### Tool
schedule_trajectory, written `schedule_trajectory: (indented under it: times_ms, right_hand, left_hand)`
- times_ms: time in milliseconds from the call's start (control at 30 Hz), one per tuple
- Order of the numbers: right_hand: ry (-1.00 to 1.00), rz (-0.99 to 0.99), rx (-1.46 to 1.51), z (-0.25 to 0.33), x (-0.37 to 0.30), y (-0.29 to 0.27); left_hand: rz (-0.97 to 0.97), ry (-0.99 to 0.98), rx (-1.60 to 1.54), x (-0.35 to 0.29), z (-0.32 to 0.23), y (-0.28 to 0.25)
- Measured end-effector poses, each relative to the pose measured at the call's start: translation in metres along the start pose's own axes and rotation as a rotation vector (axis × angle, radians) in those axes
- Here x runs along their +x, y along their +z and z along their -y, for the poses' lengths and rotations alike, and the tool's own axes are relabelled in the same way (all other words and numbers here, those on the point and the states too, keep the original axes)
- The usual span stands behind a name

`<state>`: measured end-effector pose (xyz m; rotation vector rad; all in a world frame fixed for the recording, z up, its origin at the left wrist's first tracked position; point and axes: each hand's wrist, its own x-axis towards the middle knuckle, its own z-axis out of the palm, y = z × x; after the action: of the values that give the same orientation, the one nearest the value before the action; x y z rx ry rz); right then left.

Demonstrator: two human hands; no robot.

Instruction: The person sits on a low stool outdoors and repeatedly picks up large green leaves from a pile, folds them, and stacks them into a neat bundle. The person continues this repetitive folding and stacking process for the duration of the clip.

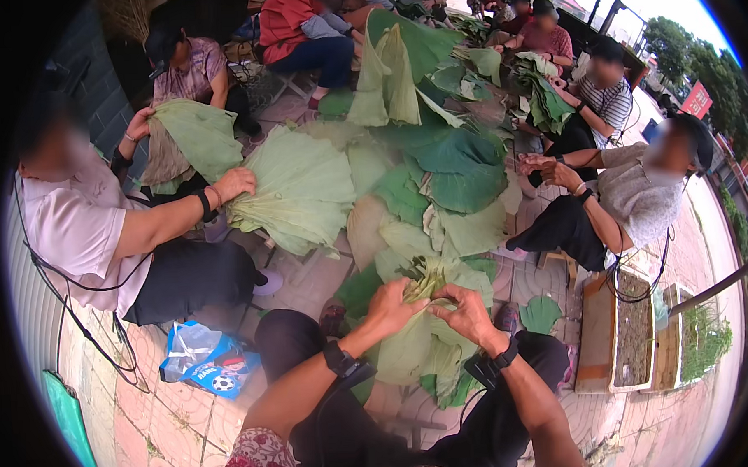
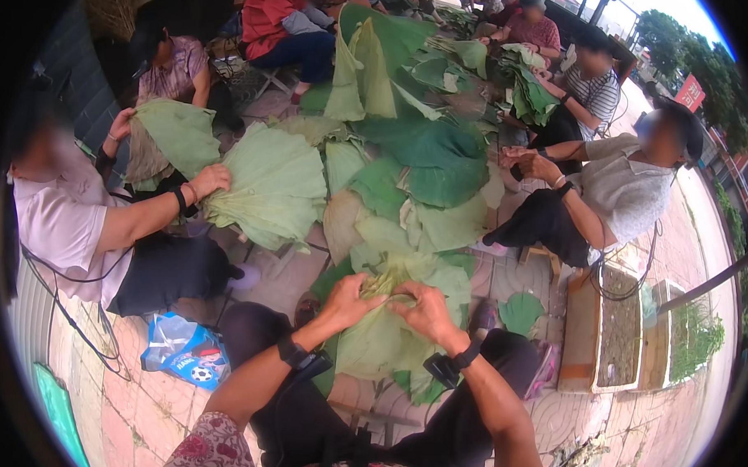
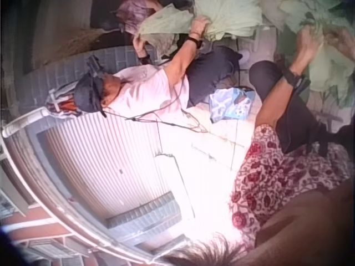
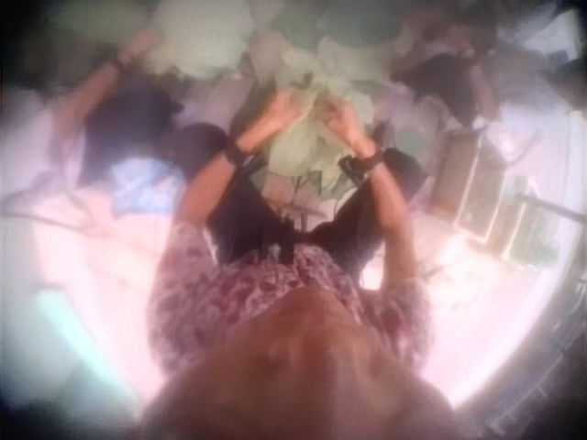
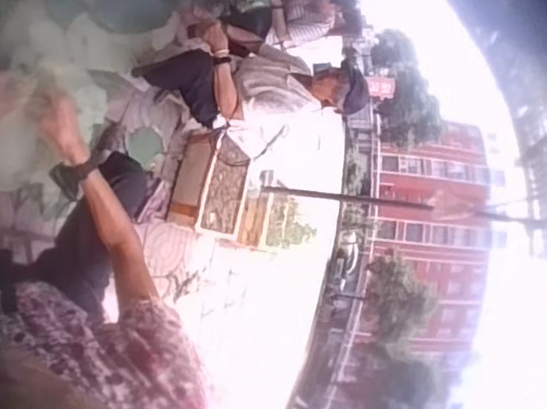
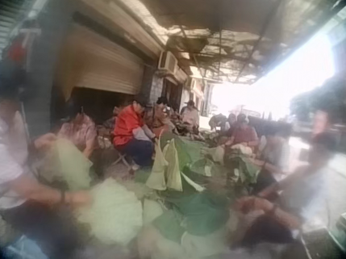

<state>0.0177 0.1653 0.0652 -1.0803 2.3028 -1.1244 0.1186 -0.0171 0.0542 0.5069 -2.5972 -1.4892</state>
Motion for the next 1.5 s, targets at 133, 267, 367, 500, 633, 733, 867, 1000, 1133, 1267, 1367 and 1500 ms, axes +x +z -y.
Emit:
schedule_trajectory:
  times_ms: [133,267,367,500,633,733,867,1000,1133,1267,1367,1500]
  right_hand:
    - [-0.004,-0.025,-0.023,0.009,0.001,-0.003]
    - [-0.02,-0.037,-0.044,0.015,0.0,-0.005]
    - [-0.04,-0.039,-0.052,0.014,-0.001,-0.005]
    - [-0.085,-0.028,-0.043,0.016,-0.001,-0.003]
    - [-0.068,-0.016,-0.079,0.016,-0.001,-0.003]
    - [-0.1,-0.037,-0.101,0.014,-0.003,0.0]
    - [-0.109,-0.042,-0.114,0.002,-0.003,0.007]
    - [-0.068,-0.031,-0.079,-0.008,-0.004,0.013]
    - [-0.119,-0.01,-0.143,-0.008,-0.006,0.018]
    - [-0.149,-0.03,-0.131,-0.007,-0.007,0.014]
    - [-0.116,0.006,-0.096,-0.004,-0.008,0.011]
    - [-0.148,-0.007,-0.123,-0.004,-0.009,0.015]
  left_hand:
    - [-0.029,0.045,-0.159,0.003,0.007,0.001]
    - [-0.023,0.003,-0.181,0.003,0.002,0.0]
    - [-0.007,-0.009,-0.194,0.005,0.003,0.001]
    - [-0.029,-0.016,-0.236,0.006,0.016,0.007]
    - [0.019,-0.048,-0.202,0.004,0.001,0.0]
    - [0.112,-0.083,-0.214,0.0,-0.006,-0.005]
    - [0.126,0.031,-0.142,-0.009,-0.008,-0.003]
    - [0.079,0.081,0.014,-0.014,-0.002,0.006]
    - [0.019,0.061,0.072,-0.02,-0.002,0.014]
    - [0.015,0.087,0.128,-0.016,-0.01,0.015]
    - [0.002,0.095,0.141,-0.016,-0.008,0.015]
    - [-0.02,0.097,0.113,-0.016,0.0,0.016]
